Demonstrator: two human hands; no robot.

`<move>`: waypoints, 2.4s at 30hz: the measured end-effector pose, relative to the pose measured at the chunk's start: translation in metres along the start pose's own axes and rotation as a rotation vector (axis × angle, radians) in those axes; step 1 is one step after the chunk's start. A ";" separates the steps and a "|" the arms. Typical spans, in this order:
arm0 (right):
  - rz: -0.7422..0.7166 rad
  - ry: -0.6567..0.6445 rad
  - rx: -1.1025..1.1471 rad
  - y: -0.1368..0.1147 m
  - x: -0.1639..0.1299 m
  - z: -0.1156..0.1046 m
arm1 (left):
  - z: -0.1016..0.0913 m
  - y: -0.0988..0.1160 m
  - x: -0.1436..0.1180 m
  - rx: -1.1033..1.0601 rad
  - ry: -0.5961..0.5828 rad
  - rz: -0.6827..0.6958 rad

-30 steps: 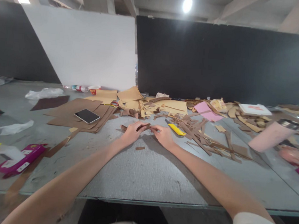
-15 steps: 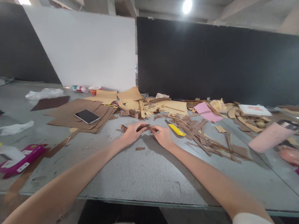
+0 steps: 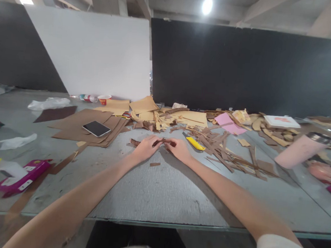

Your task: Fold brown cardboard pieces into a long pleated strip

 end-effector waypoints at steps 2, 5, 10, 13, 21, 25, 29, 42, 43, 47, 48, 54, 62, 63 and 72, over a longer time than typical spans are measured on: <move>0.042 -0.011 0.048 0.003 0.002 -0.001 | 0.000 0.003 0.001 0.070 -0.025 0.041; 0.047 0.024 0.088 0.004 0.001 -0.004 | -0.001 0.006 0.001 0.132 -0.037 0.075; 0.002 0.015 0.101 0.001 -0.001 -0.004 | 0.001 0.009 0.002 0.146 -0.048 0.143; -0.006 0.021 0.106 -0.001 -0.002 -0.004 | 0.002 0.012 0.003 0.156 -0.056 0.177; -0.018 -0.055 0.113 -0.009 -0.005 -0.004 | 0.001 0.017 0.003 0.163 -0.093 0.244; -0.004 -0.080 0.086 -0.009 -0.005 -0.004 | 0.009 0.018 0.003 0.135 -0.145 0.300; -0.021 0.040 0.052 -0.006 -0.002 -0.008 | 0.011 0.018 0.002 0.156 -0.162 0.326; -0.133 0.023 0.008 -0.006 -0.004 -0.003 | 0.003 0.018 0.003 0.092 -0.078 0.248; -0.139 0.017 0.002 -0.006 -0.004 -0.003 | 0.003 0.018 0.003 0.086 -0.077 0.249; -0.170 0.088 -0.047 -0.007 -0.006 -0.005 | 0.004 0.017 0.003 0.068 -0.059 0.228; -0.182 0.131 -0.065 -0.008 -0.007 -0.007 | 0.005 0.016 0.003 0.068 -0.050 0.218; -0.268 0.247 -0.167 -0.016 -0.017 -0.007 | 0.010 0.010 0.002 0.022 -0.005 0.175; -0.263 0.137 -0.125 -0.012 -0.012 -0.002 | 0.009 0.009 -0.002 0.045 -0.019 0.192; -0.241 0.123 -0.112 -0.010 -0.010 -0.002 | 0.010 0.009 -0.002 0.055 -0.027 0.200; -0.165 0.006 -0.095 -0.009 -0.006 -0.001 | 0.012 0.011 -0.001 0.097 -0.095 0.218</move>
Point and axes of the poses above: each hand's wrist, its own x-axis towards the middle knuckle, its own z-axis out of the palm, y = z × x, the point moved 7 cm from there along x, towards the middle knuckle, and after that the axes turned 15 degrees about z, right-handed, at the moved point
